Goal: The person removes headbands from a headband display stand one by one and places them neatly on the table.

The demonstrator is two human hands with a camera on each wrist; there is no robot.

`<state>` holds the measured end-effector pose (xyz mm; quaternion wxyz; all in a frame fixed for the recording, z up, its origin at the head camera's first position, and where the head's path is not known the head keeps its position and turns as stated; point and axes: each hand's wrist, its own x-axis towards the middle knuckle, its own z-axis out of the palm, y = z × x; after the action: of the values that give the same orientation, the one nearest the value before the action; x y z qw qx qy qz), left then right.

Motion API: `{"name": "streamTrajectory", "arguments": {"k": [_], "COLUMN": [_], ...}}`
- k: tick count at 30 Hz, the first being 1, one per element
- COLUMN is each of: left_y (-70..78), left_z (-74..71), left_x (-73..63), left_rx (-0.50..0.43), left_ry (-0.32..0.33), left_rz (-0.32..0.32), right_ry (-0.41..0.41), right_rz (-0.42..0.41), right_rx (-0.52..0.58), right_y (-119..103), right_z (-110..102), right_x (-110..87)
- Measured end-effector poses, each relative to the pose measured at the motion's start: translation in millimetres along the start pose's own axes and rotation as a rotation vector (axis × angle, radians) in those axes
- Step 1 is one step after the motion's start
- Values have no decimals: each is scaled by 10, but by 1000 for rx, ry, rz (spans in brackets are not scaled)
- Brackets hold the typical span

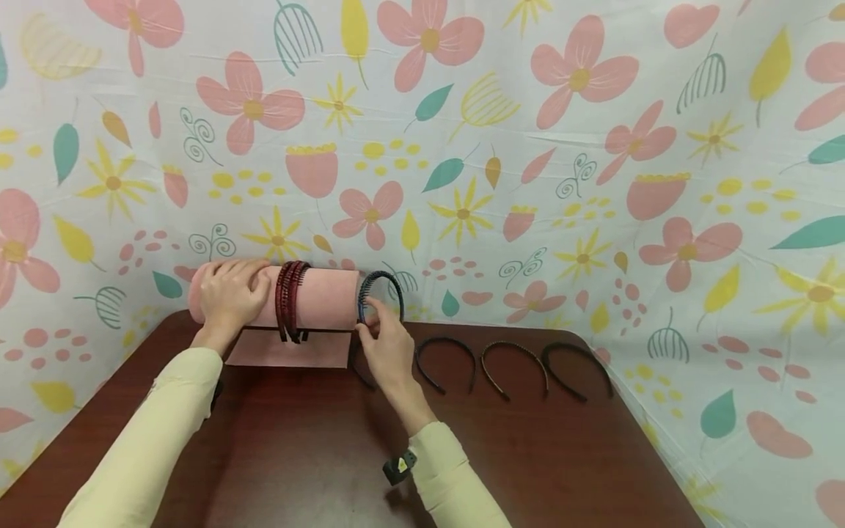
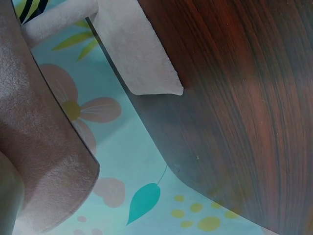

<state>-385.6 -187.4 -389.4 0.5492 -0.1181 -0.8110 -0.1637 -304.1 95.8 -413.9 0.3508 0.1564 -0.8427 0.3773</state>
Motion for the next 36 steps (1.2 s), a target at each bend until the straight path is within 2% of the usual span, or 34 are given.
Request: {"name": "streamTrajectory", "arguments": {"k": [6, 12, 18, 21, 24, 29, 36], "left_y": [18, 31, 42, 41, 28, 17, 22], "left_z": [-14, -13, -37, -35, -29, -28, -43], "left_x": [5, 10, 8, 12, 12, 3, 4], "left_rx": [10, 14, 4, 5, 8, 5, 3], "left_ry": [-25, -37, -58, -45, -33, -29, -36], "left_rz": [-20, -17, -33, -37, -29, -21, -19], "right_ry": [-83, -222, -413, -519, -584, -638, -706], "right_rz": [-43, -15, 38, 81, 125, 178, 212], "right_rx": [-2, 67, 25, 27, 74, 152, 140], "right_y": [14, 47, 64, 65, 66, 74, 118], "right_z": [-216, -398, -521, -533, -504, -426, -303], "right_x": [-146, -333, -501, -562, -626, -727, -811]}}
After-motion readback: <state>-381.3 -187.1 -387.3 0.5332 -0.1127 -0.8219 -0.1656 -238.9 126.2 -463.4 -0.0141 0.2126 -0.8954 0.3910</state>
